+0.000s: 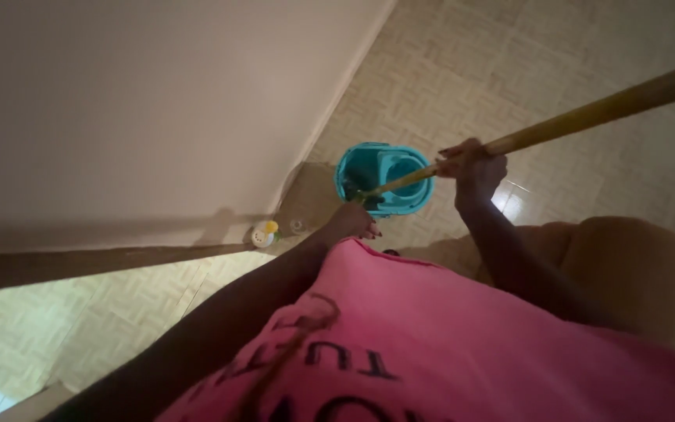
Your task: Mopping the tiled floor of a hallway and wringing the mop in a bucket.
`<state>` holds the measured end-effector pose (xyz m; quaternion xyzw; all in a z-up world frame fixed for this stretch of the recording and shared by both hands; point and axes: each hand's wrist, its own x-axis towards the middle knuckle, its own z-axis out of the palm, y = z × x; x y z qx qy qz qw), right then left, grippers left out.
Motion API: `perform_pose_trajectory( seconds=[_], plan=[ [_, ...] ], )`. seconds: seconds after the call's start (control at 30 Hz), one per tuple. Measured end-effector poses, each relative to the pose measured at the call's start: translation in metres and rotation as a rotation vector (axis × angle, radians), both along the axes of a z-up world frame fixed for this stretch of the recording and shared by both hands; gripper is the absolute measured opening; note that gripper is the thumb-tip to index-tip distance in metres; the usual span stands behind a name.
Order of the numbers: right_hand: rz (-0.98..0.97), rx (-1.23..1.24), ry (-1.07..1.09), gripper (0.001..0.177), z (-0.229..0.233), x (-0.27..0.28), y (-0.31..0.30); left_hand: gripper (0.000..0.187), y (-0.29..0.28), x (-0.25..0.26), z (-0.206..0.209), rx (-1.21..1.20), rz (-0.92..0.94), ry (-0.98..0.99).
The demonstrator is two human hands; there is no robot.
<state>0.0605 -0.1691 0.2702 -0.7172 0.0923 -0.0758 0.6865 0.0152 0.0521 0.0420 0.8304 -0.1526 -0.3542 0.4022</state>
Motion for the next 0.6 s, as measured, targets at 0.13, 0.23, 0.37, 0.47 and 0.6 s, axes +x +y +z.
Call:
perform_pose_trajectory(
  seconds=[0.13, 0.23, 0.37, 0.47, 0.6],
  plan=[
    [-0.238, 0.158, 0.111, 0.044, 0.057, 0.002, 0.002, 0.044, -0.045, 0.021, -0.018, -0.346, 0.461, 0.658],
    [-0.392, 0.222, 0.191, 0.044, 0.079, -0.007, 0.001, 0.066, -0.072, 0.029, 0.068, -0.462, 0.557, 0.888],
    [-0.487, 0.271, 0.240, 0.040, 0.110, -0.027, -0.007, 0.078, -0.110, 0.042, 0.112, -0.984, 0.756, 1.211],
    [-0.484, 0.268, 0.227, 0.038, 0.142, -0.046, -0.013, 0.068, -0.154, 0.075, 0.062, -1.136, 0.841, 1.341],
    [-0.458, 0.273, 0.135, 0.029, 0.147, -0.070, -0.047, 0.047, -0.187, 0.077, 0.032, -1.022, 0.930, 1.326]
  ],
)
